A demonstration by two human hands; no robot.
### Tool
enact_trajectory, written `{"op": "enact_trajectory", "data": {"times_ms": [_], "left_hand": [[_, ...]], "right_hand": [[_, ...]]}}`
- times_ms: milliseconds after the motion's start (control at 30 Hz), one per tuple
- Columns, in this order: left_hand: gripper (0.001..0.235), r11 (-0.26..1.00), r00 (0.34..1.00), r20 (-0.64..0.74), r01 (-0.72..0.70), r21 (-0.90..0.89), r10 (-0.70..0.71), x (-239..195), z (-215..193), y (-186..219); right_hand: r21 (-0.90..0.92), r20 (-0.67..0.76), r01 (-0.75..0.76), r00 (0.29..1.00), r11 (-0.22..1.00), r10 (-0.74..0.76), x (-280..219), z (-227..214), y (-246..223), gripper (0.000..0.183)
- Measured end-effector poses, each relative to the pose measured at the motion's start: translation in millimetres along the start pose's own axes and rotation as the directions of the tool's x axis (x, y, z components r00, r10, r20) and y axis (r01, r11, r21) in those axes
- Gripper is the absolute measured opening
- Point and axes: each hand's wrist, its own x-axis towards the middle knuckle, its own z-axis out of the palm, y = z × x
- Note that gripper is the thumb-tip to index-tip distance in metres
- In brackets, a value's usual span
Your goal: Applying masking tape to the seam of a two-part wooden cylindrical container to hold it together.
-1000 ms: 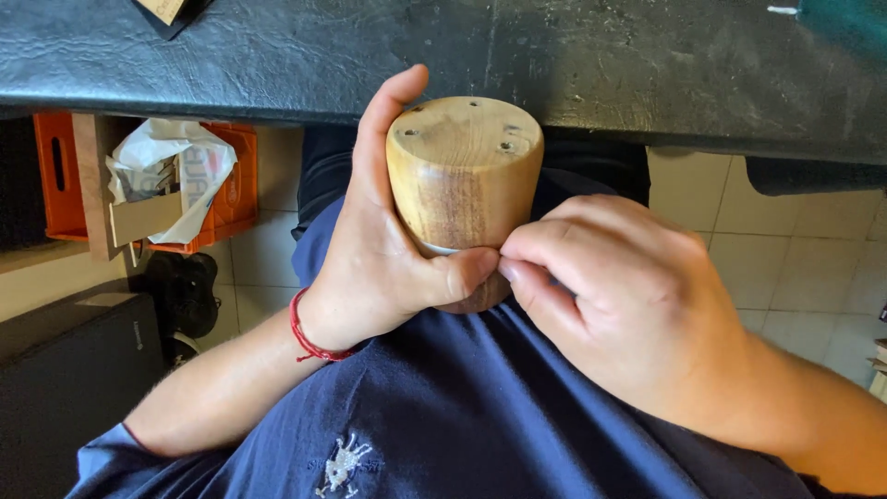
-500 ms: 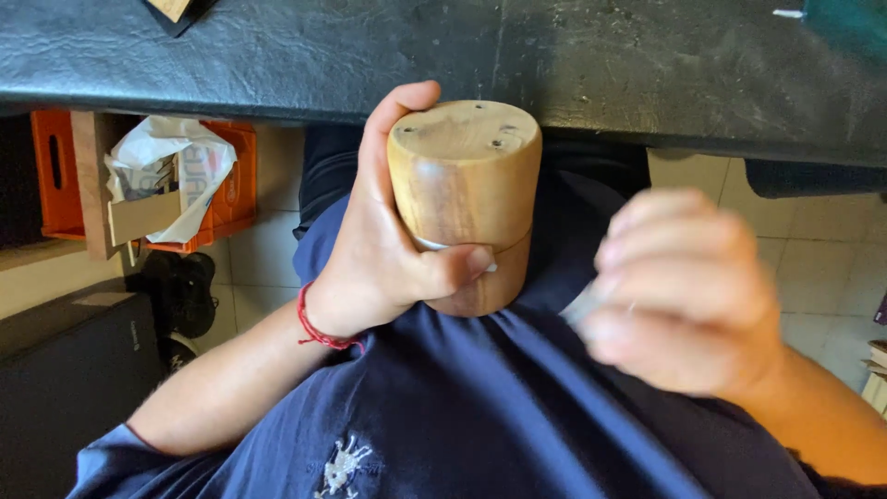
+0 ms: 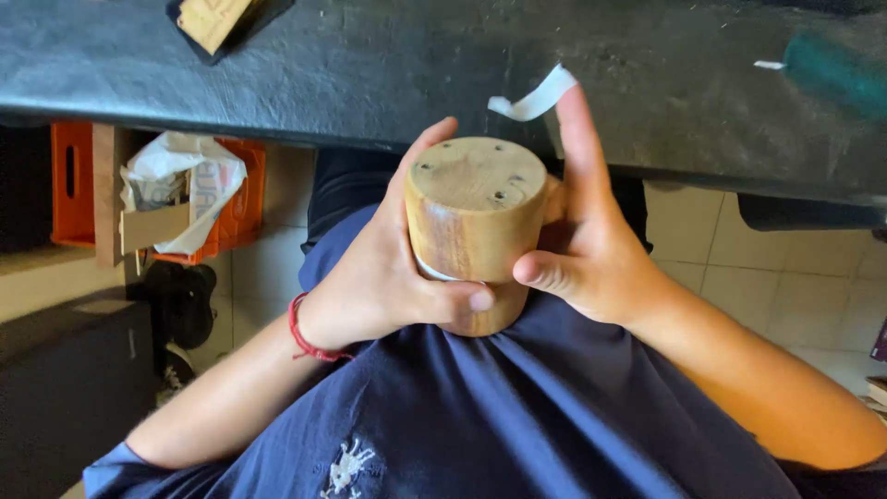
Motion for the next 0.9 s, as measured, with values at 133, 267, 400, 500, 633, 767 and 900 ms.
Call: {"op": "enact_trajectory", "data": {"times_ms": [133,267,400,500,633,767,900], "left_hand": [[0.114,0.983,0.995,-0.099,0.001,0.184,0.017,-11,8,8],[0.111,0.972,0.977,-0.062,-0.197,0.132,0.206,-1,-3,0],[0.090,0.929,0.921,0.129,-0.369,-0.014,0.368,33,-31,-8],[0.092,0.879,0.848,0.230,-0.454,-0.147,0.477,66,-36,-6],[0.081,0.836,0.815,0.200,-0.503,-0.220,0.544,100,-31,-14],[0.063,0.747,0.814,-0.040,-0.550,-0.373,0.579,113,-23,-25],[0.045,0.800,0.856,-0.276,-0.510,-0.317,0.436,109,-3,9]], "right_hand": [[0.087,0.002,-0.003,1.000,0.996,0.002,-7,3,0,0.135],[0.041,-0.035,0.075,0.997,0.996,-0.073,-14,0,-1,0.136],[0.081,-0.142,0.214,0.969,0.973,-0.201,-2,-2,-13,0.135],[-0.154,-0.028,0.551,0.828,0.820,-0.561,15,7,-22,0.121],[-0.162,-0.180,0.574,0.782,0.803,-0.596,19,21,-40,0.125],[-0.244,-0.297,0.557,0.737,0.794,-0.608,15,31,-44,0.115],[-0.412,-0.229,0.606,0.654,0.680,-0.721,11,22,-33,0.102]]}}
